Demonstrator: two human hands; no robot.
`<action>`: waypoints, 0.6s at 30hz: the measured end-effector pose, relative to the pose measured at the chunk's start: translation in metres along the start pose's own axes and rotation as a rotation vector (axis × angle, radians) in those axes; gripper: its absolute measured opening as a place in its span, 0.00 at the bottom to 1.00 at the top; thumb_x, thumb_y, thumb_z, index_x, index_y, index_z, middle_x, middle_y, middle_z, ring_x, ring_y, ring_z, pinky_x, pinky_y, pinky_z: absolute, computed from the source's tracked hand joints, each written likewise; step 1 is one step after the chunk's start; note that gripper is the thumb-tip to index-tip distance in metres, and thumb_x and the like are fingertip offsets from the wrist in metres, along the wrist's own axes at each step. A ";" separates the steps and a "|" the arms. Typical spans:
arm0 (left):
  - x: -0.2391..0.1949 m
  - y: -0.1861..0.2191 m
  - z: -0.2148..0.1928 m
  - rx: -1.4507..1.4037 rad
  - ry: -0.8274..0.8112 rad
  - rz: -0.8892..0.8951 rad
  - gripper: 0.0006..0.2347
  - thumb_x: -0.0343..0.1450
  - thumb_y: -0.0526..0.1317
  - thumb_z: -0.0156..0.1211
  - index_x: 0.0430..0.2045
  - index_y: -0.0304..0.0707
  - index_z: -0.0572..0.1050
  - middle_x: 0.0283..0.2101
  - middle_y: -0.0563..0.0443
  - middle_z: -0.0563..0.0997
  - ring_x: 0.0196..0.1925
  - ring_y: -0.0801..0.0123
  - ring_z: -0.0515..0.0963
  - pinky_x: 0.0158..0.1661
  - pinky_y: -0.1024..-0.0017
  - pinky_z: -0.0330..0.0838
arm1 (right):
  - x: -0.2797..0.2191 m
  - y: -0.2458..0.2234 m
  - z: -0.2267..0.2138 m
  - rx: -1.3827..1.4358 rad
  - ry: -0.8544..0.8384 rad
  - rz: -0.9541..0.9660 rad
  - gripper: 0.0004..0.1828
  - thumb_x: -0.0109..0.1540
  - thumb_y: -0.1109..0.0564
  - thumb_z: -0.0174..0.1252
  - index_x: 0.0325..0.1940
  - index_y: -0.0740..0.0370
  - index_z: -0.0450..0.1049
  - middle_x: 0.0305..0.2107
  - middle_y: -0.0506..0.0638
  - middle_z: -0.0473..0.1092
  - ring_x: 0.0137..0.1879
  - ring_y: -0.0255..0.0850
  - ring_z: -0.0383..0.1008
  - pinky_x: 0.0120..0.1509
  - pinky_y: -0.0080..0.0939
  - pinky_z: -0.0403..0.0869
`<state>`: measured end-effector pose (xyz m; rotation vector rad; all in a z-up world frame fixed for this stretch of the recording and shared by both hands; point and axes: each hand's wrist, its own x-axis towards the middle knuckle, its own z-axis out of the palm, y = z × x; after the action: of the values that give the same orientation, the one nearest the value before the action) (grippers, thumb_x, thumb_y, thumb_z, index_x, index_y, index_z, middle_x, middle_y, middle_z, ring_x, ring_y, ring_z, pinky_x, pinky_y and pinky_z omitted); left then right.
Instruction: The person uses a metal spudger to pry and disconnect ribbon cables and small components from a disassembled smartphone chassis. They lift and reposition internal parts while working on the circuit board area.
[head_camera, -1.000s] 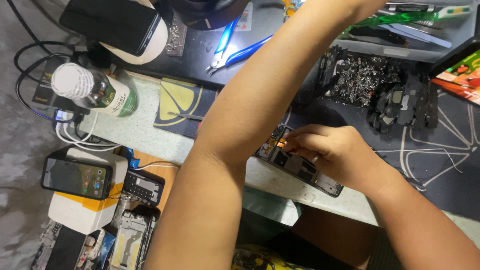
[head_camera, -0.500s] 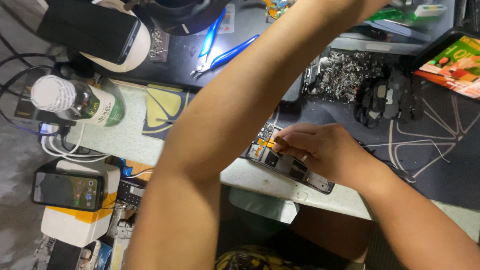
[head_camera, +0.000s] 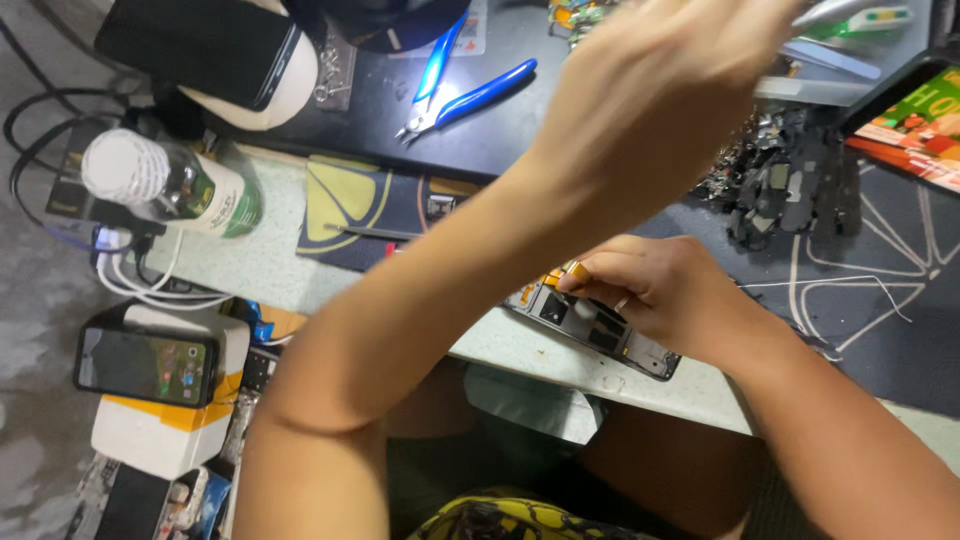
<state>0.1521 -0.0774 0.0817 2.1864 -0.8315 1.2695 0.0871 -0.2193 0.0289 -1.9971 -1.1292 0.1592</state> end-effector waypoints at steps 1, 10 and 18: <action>-0.015 0.007 -0.020 -0.079 -0.099 -0.111 0.07 0.72 0.31 0.58 0.41 0.35 0.73 0.33 0.46 0.77 0.32 0.57 0.81 0.32 0.63 0.74 | 0.000 0.000 0.000 0.005 -0.011 0.018 0.15 0.54 0.66 0.67 0.44 0.60 0.80 0.37 0.51 0.79 0.41 0.46 0.82 0.44 0.40 0.78; -0.121 0.037 -0.143 -0.778 0.002 -0.698 0.07 0.79 0.27 0.63 0.48 0.33 0.72 0.51 0.44 0.82 0.52 0.69 0.85 0.54 0.74 0.81 | 0.000 -0.005 0.005 -0.013 0.030 0.054 0.13 0.56 0.67 0.65 0.44 0.60 0.79 0.41 0.51 0.80 0.44 0.43 0.83 0.45 0.38 0.80; -0.167 0.047 -0.151 -0.635 -0.130 -0.758 0.09 0.68 0.24 0.64 0.39 0.33 0.75 0.51 0.39 0.80 0.54 0.60 0.83 0.57 0.68 0.79 | 0.000 -0.006 0.008 0.003 0.059 0.088 0.08 0.60 0.63 0.64 0.44 0.61 0.78 0.42 0.51 0.80 0.47 0.41 0.84 0.49 0.36 0.80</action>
<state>-0.0355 0.0336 0.0078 1.7783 -0.3069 0.4133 0.0794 -0.2133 0.0277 -2.0369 -1.0042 0.1462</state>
